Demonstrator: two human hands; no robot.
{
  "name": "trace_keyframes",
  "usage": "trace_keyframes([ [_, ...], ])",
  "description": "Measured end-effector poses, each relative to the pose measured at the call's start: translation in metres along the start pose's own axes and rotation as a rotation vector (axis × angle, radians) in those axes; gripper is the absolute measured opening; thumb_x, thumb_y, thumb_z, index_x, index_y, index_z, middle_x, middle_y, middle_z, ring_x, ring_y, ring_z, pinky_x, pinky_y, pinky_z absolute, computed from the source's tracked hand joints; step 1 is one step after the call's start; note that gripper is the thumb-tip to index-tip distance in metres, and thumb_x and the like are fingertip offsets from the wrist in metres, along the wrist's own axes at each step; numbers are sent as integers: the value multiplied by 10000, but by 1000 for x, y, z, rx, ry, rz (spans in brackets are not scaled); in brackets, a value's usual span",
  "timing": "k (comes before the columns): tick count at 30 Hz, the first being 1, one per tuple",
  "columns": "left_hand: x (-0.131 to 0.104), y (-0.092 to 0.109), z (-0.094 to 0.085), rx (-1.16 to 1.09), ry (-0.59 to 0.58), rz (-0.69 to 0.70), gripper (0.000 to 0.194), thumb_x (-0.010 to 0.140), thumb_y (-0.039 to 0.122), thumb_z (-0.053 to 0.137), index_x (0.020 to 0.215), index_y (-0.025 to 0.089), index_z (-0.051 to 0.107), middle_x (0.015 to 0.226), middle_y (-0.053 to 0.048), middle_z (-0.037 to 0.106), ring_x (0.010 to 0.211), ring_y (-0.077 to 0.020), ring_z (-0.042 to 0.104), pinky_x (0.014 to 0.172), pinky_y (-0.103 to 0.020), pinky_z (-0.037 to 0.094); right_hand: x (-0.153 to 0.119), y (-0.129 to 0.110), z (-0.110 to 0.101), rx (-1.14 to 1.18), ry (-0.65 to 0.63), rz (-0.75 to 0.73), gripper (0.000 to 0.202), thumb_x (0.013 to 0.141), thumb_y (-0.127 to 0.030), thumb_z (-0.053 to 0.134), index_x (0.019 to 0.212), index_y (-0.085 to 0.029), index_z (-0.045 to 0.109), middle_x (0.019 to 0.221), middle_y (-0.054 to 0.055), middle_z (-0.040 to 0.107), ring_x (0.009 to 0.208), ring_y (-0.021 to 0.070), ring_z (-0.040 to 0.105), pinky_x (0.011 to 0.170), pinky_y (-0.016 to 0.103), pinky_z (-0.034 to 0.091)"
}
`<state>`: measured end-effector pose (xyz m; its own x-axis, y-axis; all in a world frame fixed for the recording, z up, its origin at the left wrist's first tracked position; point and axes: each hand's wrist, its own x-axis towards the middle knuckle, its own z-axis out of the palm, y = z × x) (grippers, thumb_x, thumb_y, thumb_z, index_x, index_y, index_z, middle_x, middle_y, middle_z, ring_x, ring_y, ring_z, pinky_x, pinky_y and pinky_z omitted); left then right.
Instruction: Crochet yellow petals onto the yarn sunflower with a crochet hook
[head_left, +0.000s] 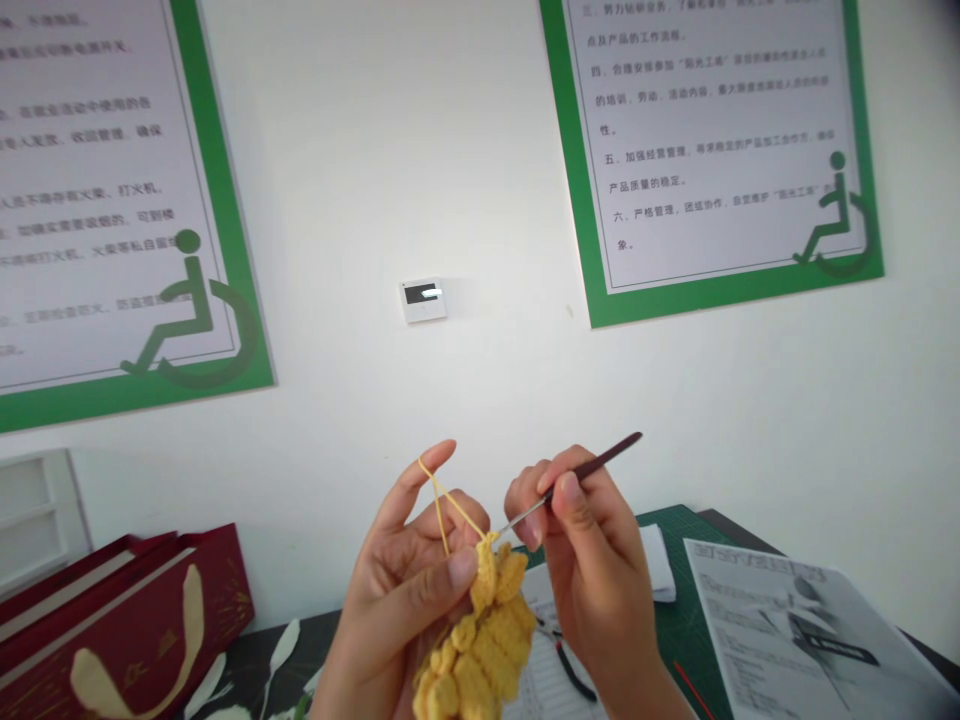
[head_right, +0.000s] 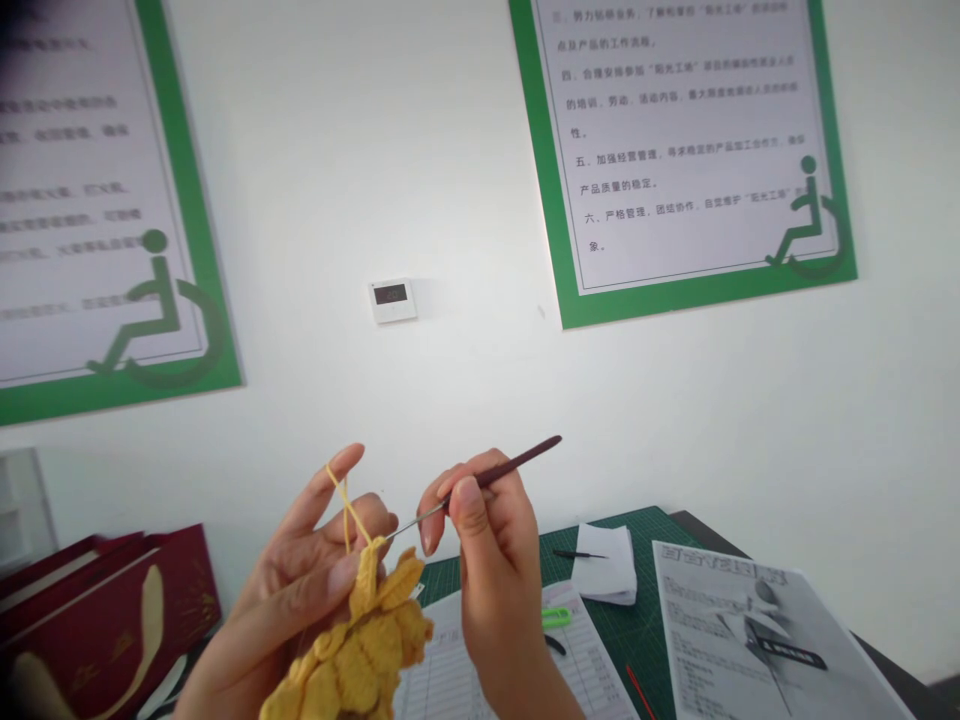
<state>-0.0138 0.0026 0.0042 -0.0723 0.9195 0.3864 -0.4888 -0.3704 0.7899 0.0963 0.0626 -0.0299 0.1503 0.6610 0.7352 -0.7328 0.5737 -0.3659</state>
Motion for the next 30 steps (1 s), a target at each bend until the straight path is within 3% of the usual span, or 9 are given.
trace_keyframes([
  [3,1,-2,1,62,23,74,632,704,110,888,1288,300,738,750,19,658,543,-95,585,535,-189,520,3,-1,5,69,-22,201,319,1032,-421,621,791,-216,584,644,-39,537,643,131,474,670,296,375],
  [5,1,-3,3,95,43,128,598,723,112,884,1272,298,740,759,18,673,572,-105,607,557,-186,528,4,-3,7,71,-15,255,346,1013,-430,641,757,-213,559,645,-36,539,650,134,470,681,297,382],
  [10,-1,-3,8,130,83,168,720,728,91,890,1385,299,683,763,18,700,602,-123,626,585,-203,555,5,-5,6,26,20,274,327,982,-432,674,765,-217,556,627,-43,549,642,132,479,668,281,384],
  [16,0,-3,4,213,39,239,810,779,142,901,1488,397,603,768,24,749,660,-156,702,657,-247,607,4,-6,4,-20,85,274,315,981,-394,649,751,-235,504,611,-51,561,630,135,477,658,278,397],
  [19,0,-5,2,260,42,270,781,800,146,889,1482,397,600,783,22,770,651,-150,704,674,-260,616,4,-7,5,-40,130,291,314,974,-380,636,741,-239,481,593,-58,543,616,133,471,636,275,397],
  [26,-2,-9,7,404,113,431,605,776,181,907,1330,315,702,820,-3,787,560,-143,669,538,-238,567,4,-11,8,-47,214,305,304,957,-347,629,722,-237,472,552,-69,514,558,117,445,592,259,382],
  [30,-3,-15,9,447,140,561,496,797,148,884,1230,351,756,843,6,798,597,-151,704,495,-203,549,4,-13,6,-41,219,284,283,967,-327,626,743,-240,475,539,-70,543,549,117,457,603,257,395],
])
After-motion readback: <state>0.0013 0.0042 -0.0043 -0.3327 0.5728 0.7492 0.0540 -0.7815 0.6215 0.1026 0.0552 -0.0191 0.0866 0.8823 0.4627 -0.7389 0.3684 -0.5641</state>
